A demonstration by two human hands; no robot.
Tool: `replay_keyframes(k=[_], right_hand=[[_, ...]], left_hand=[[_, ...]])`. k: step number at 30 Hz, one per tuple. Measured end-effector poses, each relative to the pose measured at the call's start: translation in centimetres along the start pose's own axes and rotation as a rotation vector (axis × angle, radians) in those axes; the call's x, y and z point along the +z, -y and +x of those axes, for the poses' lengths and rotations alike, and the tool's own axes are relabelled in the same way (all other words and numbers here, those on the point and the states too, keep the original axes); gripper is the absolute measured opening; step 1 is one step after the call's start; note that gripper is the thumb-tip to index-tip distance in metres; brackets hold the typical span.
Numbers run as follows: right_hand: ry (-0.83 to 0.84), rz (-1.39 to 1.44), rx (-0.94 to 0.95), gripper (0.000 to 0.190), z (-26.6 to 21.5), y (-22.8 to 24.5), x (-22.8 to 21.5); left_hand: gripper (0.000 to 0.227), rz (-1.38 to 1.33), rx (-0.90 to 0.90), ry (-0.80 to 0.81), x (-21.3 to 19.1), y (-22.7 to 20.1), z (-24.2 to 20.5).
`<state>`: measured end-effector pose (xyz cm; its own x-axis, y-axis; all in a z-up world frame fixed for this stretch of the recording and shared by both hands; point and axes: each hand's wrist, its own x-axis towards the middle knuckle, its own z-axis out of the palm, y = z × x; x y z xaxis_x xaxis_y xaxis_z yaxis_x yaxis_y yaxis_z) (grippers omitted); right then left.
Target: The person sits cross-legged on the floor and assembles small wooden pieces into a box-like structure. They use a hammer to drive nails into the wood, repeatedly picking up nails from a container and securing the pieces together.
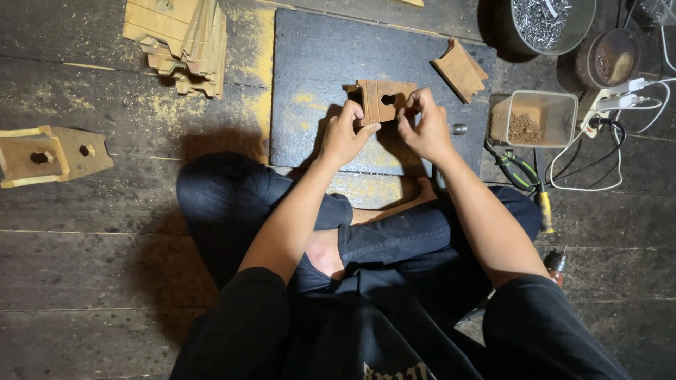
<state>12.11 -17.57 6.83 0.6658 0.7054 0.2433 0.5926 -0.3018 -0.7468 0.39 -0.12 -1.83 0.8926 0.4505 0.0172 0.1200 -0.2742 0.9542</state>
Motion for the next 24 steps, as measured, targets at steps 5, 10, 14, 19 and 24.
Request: replay_keyframes(k=[5,10,14,19,24], right_hand=[[0.06,-0.233,-0.126,0.033,0.2,-0.5,0.1],[0.097,-0.407,-0.215,0.038,0.5,-0.7,0.8],[0.041,-0.487,-0.28,0.032,0.3,-3.0,1.5],[-0.052,-0.499,-0.252,0.045,-0.2,2.1,-2.6],[0.212,-0.492,0.841,0.061,-5.8,0.4,-5.5]], left_hand=[[0.048,0.002,-0.008,0.002,-0.2,-0.5,0.0],[0.047,0.006,0.012,-0.008,0.1,-0.2,-0.1],[0.047,-0.002,0.022,-0.019,0.2,0.1,0.0],[0.05,-0.01,0.022,-0.006,0.3,0.9,0.2],[0.053,0.025,-0.033,0.042,0.7,-0.9,-0.2]])
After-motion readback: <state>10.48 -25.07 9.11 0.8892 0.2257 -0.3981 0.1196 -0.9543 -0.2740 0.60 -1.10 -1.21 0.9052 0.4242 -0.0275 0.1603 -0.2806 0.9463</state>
